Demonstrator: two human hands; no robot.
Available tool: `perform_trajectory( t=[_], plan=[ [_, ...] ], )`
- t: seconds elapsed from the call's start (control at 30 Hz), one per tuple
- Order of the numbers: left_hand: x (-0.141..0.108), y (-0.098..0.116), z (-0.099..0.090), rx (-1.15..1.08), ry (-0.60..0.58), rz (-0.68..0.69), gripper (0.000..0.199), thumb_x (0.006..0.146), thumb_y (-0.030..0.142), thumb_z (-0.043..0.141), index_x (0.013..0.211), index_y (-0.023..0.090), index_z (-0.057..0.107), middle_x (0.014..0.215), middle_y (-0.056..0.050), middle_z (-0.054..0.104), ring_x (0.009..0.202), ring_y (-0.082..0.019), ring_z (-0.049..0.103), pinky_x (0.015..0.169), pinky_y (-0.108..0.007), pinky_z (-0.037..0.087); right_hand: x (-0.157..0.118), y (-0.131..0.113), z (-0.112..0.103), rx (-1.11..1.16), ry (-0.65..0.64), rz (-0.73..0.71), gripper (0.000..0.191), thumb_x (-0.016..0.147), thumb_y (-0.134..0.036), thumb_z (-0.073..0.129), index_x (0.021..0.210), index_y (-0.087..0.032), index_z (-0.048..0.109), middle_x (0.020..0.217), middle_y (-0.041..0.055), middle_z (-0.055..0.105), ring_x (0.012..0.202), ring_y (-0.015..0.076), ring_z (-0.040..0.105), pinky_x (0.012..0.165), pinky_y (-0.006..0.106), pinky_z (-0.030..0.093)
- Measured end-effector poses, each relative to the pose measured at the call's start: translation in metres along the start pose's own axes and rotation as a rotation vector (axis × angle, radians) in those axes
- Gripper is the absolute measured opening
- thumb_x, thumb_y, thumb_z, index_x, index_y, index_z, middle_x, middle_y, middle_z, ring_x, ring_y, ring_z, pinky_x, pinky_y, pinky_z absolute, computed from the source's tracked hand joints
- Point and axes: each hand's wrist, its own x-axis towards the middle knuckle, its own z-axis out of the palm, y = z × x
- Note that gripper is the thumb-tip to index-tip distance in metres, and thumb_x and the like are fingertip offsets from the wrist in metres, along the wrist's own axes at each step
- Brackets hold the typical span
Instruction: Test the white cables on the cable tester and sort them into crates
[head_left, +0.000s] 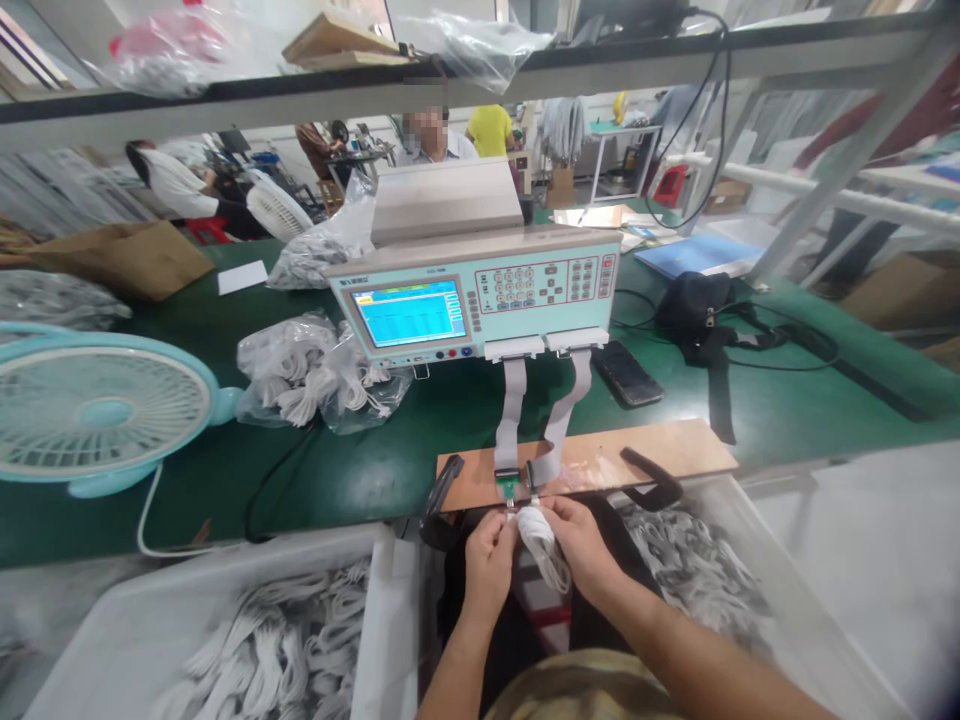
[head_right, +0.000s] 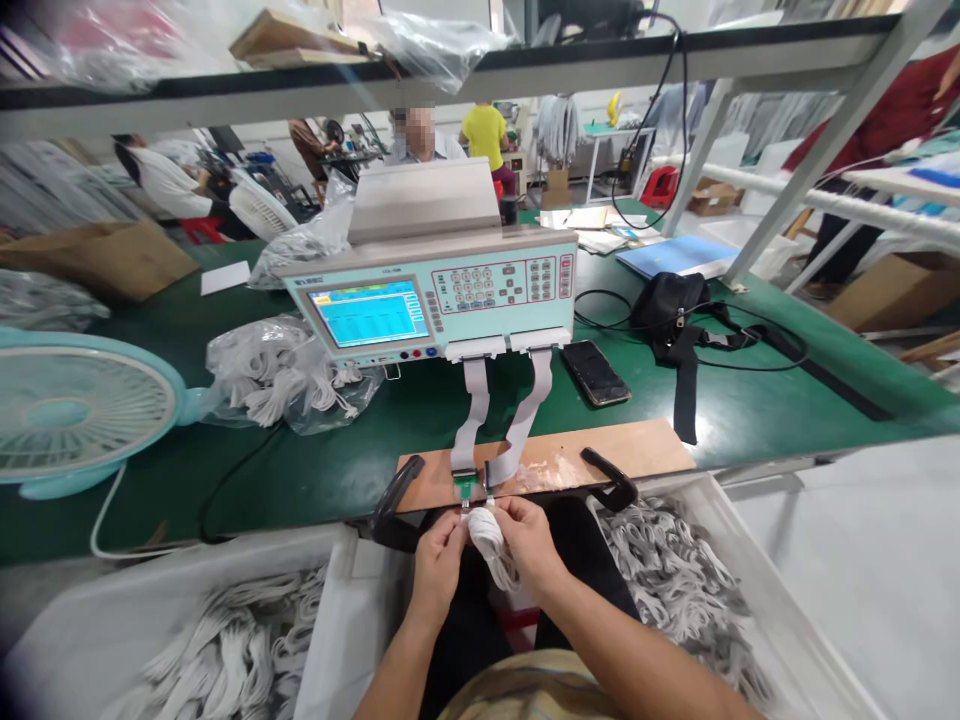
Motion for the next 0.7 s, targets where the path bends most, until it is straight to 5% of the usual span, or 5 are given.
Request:
perform_trajectory(
  t=[0.53,0.7],
  plan=[
    [0.002,-0.016,0.013,-0.201,0.119,-0.156,0.033,0.081,0.041,0.053,0.062,0.014,0.056,0.057,0.003,0.048,0.057,-0.011,0.043,0.055,-0.021,0.035,-0.002,-0.005,-0.001,-0.080,-0.022,-0.031,0.037,0.060,-0.050,0.073,0.064,-0.015,0.063,0.055,-0.0003,0.058,0.049,0.0110,0.046,0.049,0.023,0.038],
    [-0.005,-0.003,0.020,-0.137,0.171,-0.174,0.041,0.084,0.044,0.047,0.059,0.014,0.058,0.052,0.003,0.049,0.052,-0.012,0.045,0.050,-0.022,0.034,0.002,0.003,-0.009,-0.101,-0.022,-0.008,0.033,0.057,-0.045,0.076,0.068,-0.015,0.066,0.055,0.0005,0.061,0.048,0.0121,0.048,0.049,0.024,0.039]
  ],
)
